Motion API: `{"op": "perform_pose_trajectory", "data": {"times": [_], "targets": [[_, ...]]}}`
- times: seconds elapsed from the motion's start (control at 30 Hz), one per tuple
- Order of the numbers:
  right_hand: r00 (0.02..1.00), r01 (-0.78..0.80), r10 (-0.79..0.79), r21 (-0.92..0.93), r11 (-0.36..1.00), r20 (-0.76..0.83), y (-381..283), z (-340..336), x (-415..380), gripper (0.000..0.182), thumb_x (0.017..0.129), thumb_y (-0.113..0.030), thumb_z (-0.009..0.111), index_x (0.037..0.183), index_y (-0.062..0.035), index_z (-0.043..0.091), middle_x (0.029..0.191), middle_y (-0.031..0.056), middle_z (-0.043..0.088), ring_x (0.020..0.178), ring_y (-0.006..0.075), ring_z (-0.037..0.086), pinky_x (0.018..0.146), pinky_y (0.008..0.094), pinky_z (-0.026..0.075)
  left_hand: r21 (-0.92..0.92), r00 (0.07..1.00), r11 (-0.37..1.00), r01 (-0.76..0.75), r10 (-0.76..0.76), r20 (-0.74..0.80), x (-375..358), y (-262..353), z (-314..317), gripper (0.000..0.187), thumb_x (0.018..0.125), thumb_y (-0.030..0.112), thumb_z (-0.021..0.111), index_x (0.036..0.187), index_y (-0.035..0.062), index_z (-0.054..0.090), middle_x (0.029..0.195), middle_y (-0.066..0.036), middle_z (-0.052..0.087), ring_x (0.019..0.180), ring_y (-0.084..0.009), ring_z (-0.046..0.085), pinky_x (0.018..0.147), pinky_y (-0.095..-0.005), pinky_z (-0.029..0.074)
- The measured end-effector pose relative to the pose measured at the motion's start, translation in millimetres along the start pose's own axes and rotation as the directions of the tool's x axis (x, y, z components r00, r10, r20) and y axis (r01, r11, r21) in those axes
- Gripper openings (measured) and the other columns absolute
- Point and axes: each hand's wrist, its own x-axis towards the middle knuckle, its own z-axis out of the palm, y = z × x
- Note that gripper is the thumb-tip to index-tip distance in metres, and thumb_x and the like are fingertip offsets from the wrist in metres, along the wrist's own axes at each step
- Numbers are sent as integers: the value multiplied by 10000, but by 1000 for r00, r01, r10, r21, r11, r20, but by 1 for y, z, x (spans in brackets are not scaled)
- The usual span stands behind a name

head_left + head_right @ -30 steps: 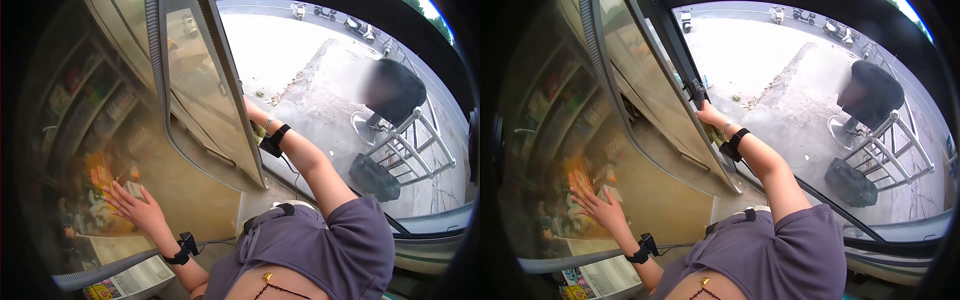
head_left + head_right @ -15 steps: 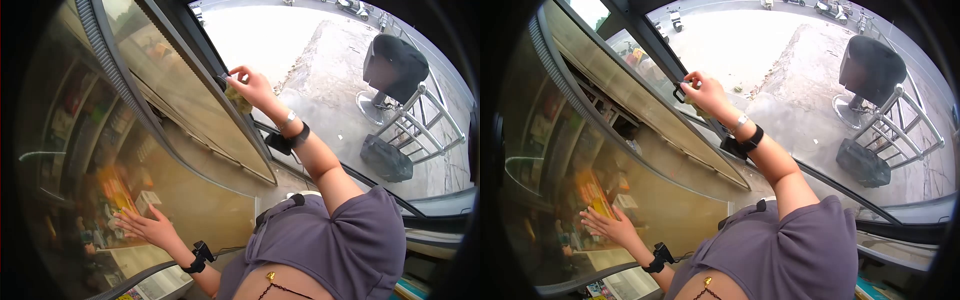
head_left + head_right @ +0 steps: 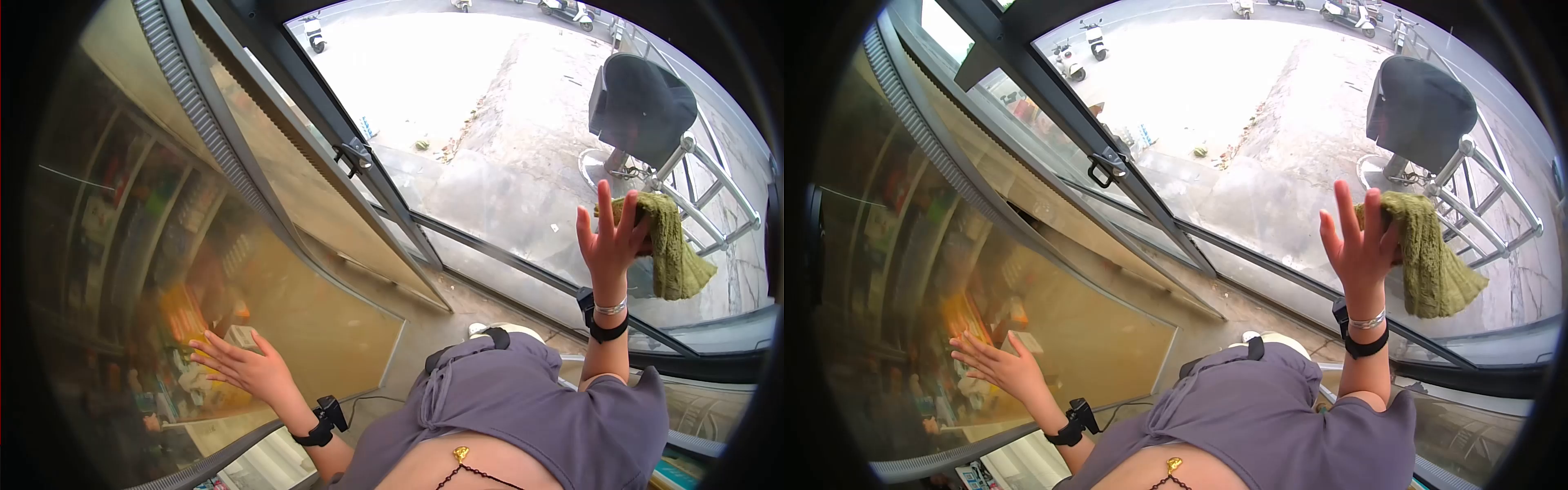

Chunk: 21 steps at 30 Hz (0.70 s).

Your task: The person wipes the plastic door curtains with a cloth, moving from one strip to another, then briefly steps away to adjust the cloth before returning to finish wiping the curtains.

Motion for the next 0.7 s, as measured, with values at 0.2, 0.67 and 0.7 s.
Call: {"op": "perform_pose_trajectory", "data": {"times": [0.2,0.67,0.7], "targets": [[997,-59,72,-275,960,36,3,26,-3,521,814,-581,413,1265,-322,430,1308,-25,428,1032,328,445,872,416,358,-22,998,999,-50,49,-42,14,13,8,653,849,311,508,1356,47,192,1420,-196,150,1298,-391,169,1013,-514,203],[999,-24,27,-58,998,44,-17,21,11,534,808,-521,478,1270,-254,445,1347,-14,371,1233,256,328,1044,379,213,3,995,998,-67,67,-71,27,41,17,656,865,346,475,1375,76,163,1429,-168,141,1307,-364,164,979,-534,269],[998,-16,18,-37,999,64,-21,19,14,560,804,-522,480,1291,-253,414,1356,-16,359,1236,243,328,1046,377,209,6,992,997,-77,77,-99,27,41,19,657,864,348,476,1376,78,163,1430,-168,142,1307,-361,163,979,-537,266]]}}
